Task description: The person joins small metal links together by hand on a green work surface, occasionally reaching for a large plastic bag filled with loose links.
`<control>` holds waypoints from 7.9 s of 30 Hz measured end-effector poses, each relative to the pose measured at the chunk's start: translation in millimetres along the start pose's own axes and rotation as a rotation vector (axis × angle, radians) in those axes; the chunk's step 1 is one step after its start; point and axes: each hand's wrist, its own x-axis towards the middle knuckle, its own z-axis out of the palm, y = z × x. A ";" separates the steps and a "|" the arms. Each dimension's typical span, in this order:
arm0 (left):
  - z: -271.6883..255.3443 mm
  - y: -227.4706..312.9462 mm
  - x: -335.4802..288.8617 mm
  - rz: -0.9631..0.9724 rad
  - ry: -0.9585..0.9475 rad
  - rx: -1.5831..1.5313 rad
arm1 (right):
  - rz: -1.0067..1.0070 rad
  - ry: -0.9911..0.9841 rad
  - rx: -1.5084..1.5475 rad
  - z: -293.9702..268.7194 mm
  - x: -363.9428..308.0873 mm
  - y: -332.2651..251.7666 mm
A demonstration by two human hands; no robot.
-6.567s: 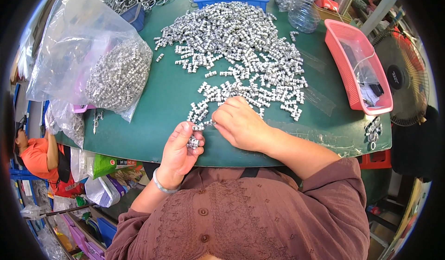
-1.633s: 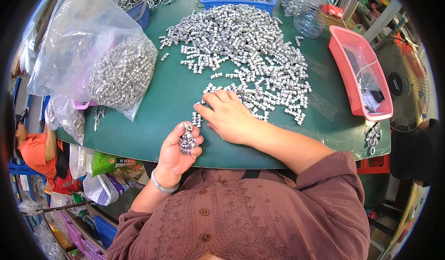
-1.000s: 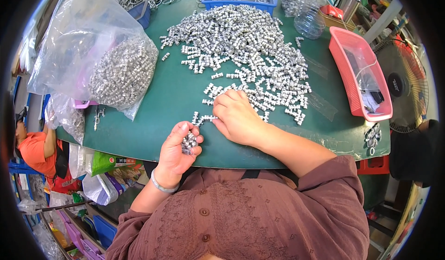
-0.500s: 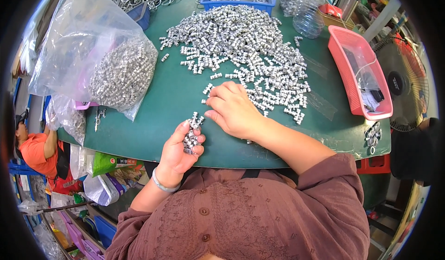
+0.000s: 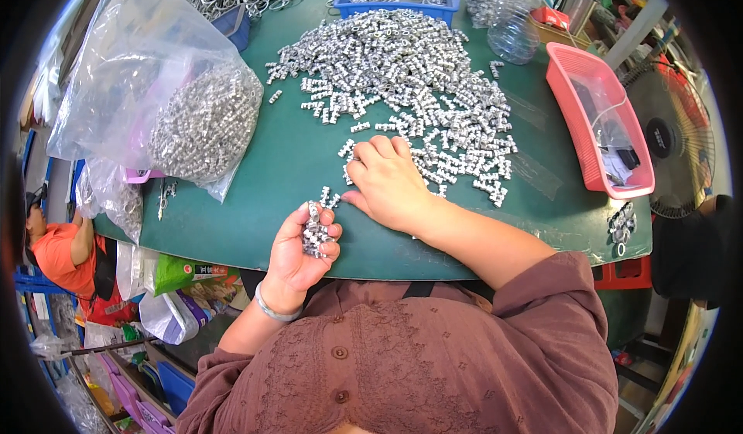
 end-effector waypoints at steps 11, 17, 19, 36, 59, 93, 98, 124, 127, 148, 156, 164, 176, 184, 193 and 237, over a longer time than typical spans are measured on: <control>1.5 0.2 -3.1 0.069 -0.002 0.071 | 0.003 0.058 0.089 0.5 -0.8 4.5; 10.4 -5.2 -1.6 0.172 0.078 0.275 | -0.149 0.029 0.327 -12.9 -0.1 -6.3; 8.8 -4.9 0.3 0.154 0.086 0.256 | -0.208 -0.008 0.394 -16.3 1.1 -6.8; 4.2 0.3 0.3 0.055 -0.034 0.074 | -0.040 -0.081 0.328 -13.2 -3.1 9.4; 2.8 -6.9 0.6 0.114 -0.088 0.185 | 0.218 -0.253 1.209 -20.0 -9.7 -11.5; 191.5 367.7 -120.7 1.462 0.203 0.833 | -0.425 -0.239 0.206 14.2 15.9 -16.4; 173.3 382.2 -73.2 1.379 0.544 1.142 | -0.448 -0.342 0.174 -10.2 2.3 -7.6; 81.6 112.9 -5.0 1.382 -0.072 2.248 | 0.262 0.081 -0.304 -5.3 75.7 80.3; 48.8 79.6 31.3 1.121 -0.044 2.269 | 0.346 0.032 -0.279 3.7 79.8 93.7; 20.3 72.8 81.1 0.657 -0.237 2.273 | -0.156 -0.306 0.240 -23.1 8.3 55.1; 15.7 48.3 30.7 0.850 -0.162 2.160 | -0.119 -0.172 0.101 -35.8 -4.0 22.4; 13.0 20.1 15.0 0.979 0.001 2.070 | -0.062 -0.161 0.150 -18.0 -11.6 14.2; 18.2 -1.0 13.9 0.813 -0.137 1.484 | -0.041 0.062 0.634 -25.8 -15.5 10.8; 6.9 -2.8 13.6 0.375 -0.208 0.678 | -0.007 -0.034 0.137 -30.6 -21.8 18.9; 5.1 4.8 11.6 0.241 -0.196 0.397 | 0.032 -0.038 0.154 -26.3 -19.7 19.7; 21.8 -1.3 8.2 0.128 -0.013 0.324 | 0.060 -0.070 0.188 -19.9 -19.0 16.6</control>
